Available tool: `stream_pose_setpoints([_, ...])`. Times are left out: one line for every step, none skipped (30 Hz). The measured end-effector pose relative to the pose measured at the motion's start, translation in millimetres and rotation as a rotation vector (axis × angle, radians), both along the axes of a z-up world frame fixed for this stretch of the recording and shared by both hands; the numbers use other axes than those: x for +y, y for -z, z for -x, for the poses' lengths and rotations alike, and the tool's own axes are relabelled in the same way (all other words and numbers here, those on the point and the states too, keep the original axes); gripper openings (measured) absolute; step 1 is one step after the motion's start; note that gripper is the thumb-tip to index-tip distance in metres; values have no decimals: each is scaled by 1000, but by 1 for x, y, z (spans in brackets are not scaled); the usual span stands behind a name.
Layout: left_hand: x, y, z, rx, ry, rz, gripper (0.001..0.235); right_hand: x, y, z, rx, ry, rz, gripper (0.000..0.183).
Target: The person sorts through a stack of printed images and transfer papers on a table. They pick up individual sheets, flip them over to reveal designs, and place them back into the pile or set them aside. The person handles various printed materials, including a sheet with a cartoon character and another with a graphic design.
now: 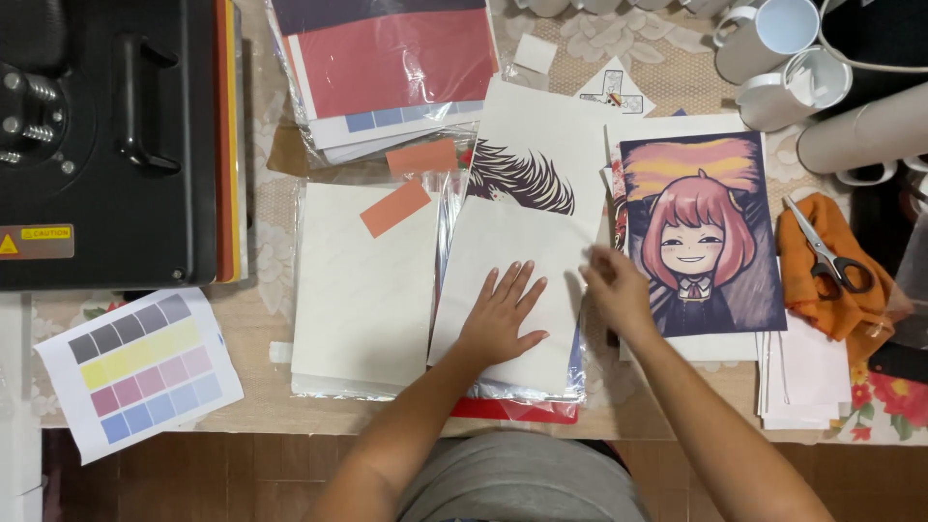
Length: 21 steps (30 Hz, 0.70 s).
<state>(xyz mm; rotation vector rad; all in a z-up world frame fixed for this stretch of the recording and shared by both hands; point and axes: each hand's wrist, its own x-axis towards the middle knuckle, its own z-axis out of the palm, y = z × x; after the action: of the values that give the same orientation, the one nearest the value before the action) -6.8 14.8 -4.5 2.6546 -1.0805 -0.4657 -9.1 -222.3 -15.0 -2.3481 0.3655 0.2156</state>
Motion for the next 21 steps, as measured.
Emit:
stream_pose_setpoints([3, -3, 1, 13, 11, -37, 85, -8, 9, -27, 82, 226, -141, 55])
stream_pose_setpoints([3, -5, -1, 7, 18, -40, 85, -16, 32, -42, 76, 234, -145, 55])
stream_pose_setpoints([4, -8, -3, 54, 16, -62, 84, -23, 54, -58, 58, 343, -273, 60])
stream_pose_setpoints([4, -10, 0, 110, 10, -82, 83, -31, 76, -70, 48, 450, -398, 67])
stream_pose_setpoints([4, -15, 2, 113, 14, -83, 83, -22, 58, -69, 50, 454, -399, 67])
stream_pose_setpoints([4, -20, 0, 111, 23, -88, 82, -12, 38, -76, 41, 444, -449, 60])
stream_pose_setpoints([5, -24, -2, 109, 32, -92, 81, -2, 19, -83, 33, 433, -499, 54])
stream_pose_setpoints([5, -23, -3, 108, 26, -92, 81, -3, 16, -86, 34, 427, -499, 54])
stream_pose_setpoints([5, -22, -4, 107, 35, -82, 81, -4, 13, -89, -6, 418, -442, 56])
stream_pose_setpoints([6, -20, -3, 107, 39, -75, 81, -3, 12, -92, -43, 403, -389, 60])
stream_pose_setpoints([7, -19, -1, 108, 28, -78, 81, -5, 11, -91, -39, 393, -392, 60])
stream_pose_setpoints([7, -18, -2, 100, 29, -61, 83, -7, 9, -91, -78, 385, -343, 55])
stream_pose_setpoints([7, -17, -3, 92, 31, -45, 84, -9, 7, -92, -118, 377, -295, 51])
stream_pose_setpoints([6, -6, -8, 91, 28, -44, 84, -12, 15, -96, -119, 374, -294, 51])
stream_pose_setpoints([5, 5, -13, -19, 30, -5, 84, -15, 24, -101, -148, 378, -338, 57])
stream_pose_setpoints([4, 16, -16, -126, 33, 34, 85, -18, 33, -104, -175, 383, -380, 62])
stream_pose_setpoints([0, 19, -25, -125, 30, 35, 85, -21, 27, -107, -174, 380, -379, 62])
stream_pose_setpoints([-2, 23, -35, -162, 57, 86, 82, -24, 20, -112, -165, 390, -517, 50])
stream_pose_setpoints([-4, 26, -45, -199, 84, 137, 79, -26, 14, -116, -155, 399, -655, 38])
stream_pose_setpoints([-5, 14, -50, -201, 84, 138, 79, -22, 6, -119, -157, 399, -655, 38])
stream_pose_setpoints([-6, 1, -56, -73, 46, 78, 87, -18, -3, -122, -96, 361, -736, 38])
